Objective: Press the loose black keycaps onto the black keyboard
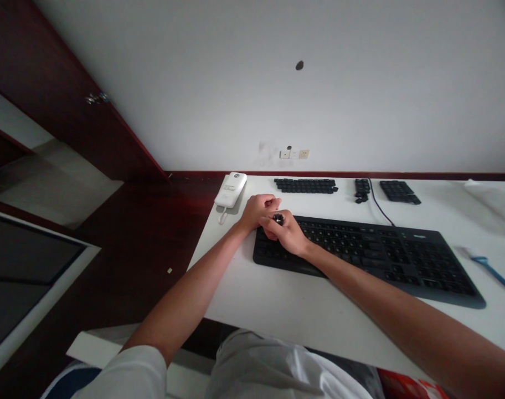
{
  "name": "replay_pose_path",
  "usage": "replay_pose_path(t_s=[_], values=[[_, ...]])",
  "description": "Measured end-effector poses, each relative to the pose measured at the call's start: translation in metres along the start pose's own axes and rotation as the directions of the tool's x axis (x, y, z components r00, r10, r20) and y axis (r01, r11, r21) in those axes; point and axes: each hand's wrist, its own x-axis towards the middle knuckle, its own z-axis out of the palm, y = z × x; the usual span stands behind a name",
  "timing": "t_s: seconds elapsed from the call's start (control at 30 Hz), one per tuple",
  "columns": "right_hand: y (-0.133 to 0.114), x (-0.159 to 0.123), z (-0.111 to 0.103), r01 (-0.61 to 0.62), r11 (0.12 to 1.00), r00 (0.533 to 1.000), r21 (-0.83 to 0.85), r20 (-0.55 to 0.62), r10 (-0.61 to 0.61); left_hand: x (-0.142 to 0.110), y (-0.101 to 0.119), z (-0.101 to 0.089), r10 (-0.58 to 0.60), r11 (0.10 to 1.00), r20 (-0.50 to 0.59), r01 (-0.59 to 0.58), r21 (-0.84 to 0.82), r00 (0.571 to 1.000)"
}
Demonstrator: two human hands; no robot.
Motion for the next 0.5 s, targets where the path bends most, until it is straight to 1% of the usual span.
replay_pose_path(t_s=[0.1,0.17,0.23,0.27,0.3,0.33,0.37,0.4,0.43,0.5], values=[[-0.004,0.002,-0.002,-0.016,1.0,1.0,0.006,0.009,0.016,0.001,-0.002,-0.001,0.013,1.0,-0.004,-0.013,0.001,1.0],[-0.009,0.006,-0.01,-0.004,1.0,1.0,-0.027,-0.013,0.004,0.003,-0.005,-0.002,0.038,0.999,0.011,-0.038,0.014,0.999],[-0.014,0.012,-0.023,0.034,0.99,0.996,-0.135,-0.078,-0.045,0.005,-0.008,-0.002,0.059,0.997,0.019,-0.06,0.047,0.998],[-0.016,0.015,-0.032,0.052,0.973,0.99,-0.224,-0.118,-0.08,0.006,-0.009,-0.002,0.062,0.996,0.014,-0.062,0.059,0.998],[-0.017,0.019,-0.041,0.065,0.937,0.982,-0.342,-0.146,-0.121,0.007,-0.01,-0.002,0.06,0.996,0.002,-0.06,0.061,0.998],[-0.017,0.022,-0.051,0.077,0.879,0.975,-0.471,-0.148,-0.164,0.007,-0.011,-0.002,0.058,0.997,-0.013,-0.057,0.054,0.998],[-0.016,0.025,-0.061,0.07,0.802,0.975,-0.593,-0.129,-0.181,0.007,-0.011,-0.001,0.056,0.998,-0.031,-0.055,0.04,0.998],[-0.015,0.027,-0.07,0.041,0.717,0.973,-0.696,-0.137,-0.188,0.007,-0.012,-0.001,0.055,0.998,-0.045,-0.054,0.024,0.997],[-0.012,0.03,-0.079,0.004,0.644,0.967,-0.765,-0.161,-0.197,0.007,-0.011,0.0,0.053,0.999,-0.057,-0.052,0.012,0.997],[-0.007,0.032,-0.095,-0.055,0.531,0.962,-0.846,-0.187,-0.198,0.006,-0.011,0.001,0.038,0.999,-0.078,-0.038,-0.004,0.996]])
